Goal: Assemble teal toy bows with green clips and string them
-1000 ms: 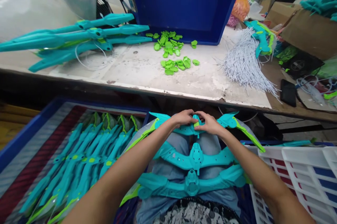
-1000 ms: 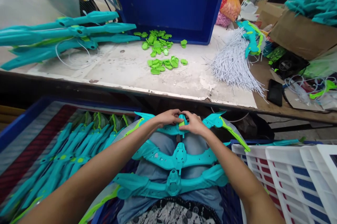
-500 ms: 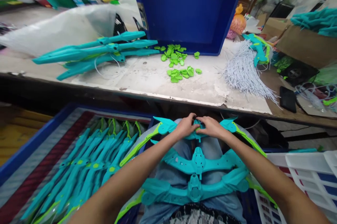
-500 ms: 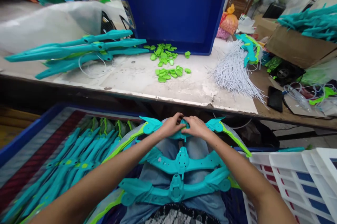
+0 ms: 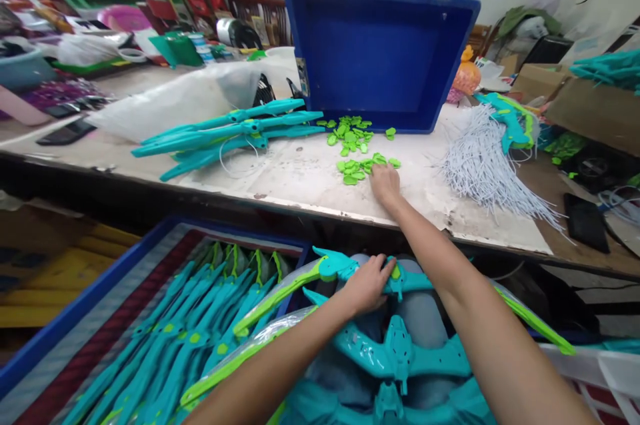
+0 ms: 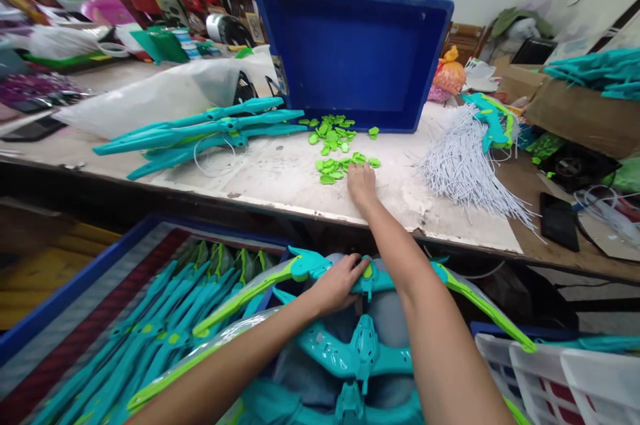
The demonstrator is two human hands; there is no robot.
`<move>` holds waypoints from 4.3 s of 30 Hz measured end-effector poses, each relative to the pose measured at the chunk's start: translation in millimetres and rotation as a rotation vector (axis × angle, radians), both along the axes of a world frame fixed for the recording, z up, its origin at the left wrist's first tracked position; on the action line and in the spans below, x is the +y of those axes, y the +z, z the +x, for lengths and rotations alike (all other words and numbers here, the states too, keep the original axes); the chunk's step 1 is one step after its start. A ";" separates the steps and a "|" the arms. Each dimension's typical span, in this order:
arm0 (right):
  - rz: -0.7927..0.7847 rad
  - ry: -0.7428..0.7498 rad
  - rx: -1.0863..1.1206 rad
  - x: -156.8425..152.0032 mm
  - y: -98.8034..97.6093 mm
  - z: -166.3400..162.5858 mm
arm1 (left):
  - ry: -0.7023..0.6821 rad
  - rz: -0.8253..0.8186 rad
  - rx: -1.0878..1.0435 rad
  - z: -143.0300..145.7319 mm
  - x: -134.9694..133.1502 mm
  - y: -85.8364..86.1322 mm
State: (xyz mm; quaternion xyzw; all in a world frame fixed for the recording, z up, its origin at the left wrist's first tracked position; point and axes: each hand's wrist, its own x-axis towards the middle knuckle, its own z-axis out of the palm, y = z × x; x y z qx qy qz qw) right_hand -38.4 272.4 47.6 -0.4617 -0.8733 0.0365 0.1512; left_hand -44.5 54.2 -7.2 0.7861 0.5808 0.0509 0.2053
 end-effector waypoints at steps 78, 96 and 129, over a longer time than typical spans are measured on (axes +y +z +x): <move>-0.544 -0.454 0.345 -95.0 29.5 326.0 | -0.053 0.572 -0.019 -16.5 -43.1 -14.8; -0.240 -0.543 0.866 -182.1 -62.7 386.3 | 0.356 -1.016 -1.161 206.4 74.0 -28.9; -0.224 -0.490 0.585 -199.9 -88.0 393.4 | 0.990 -0.149 -1.541 -34.5 -19.9 94.7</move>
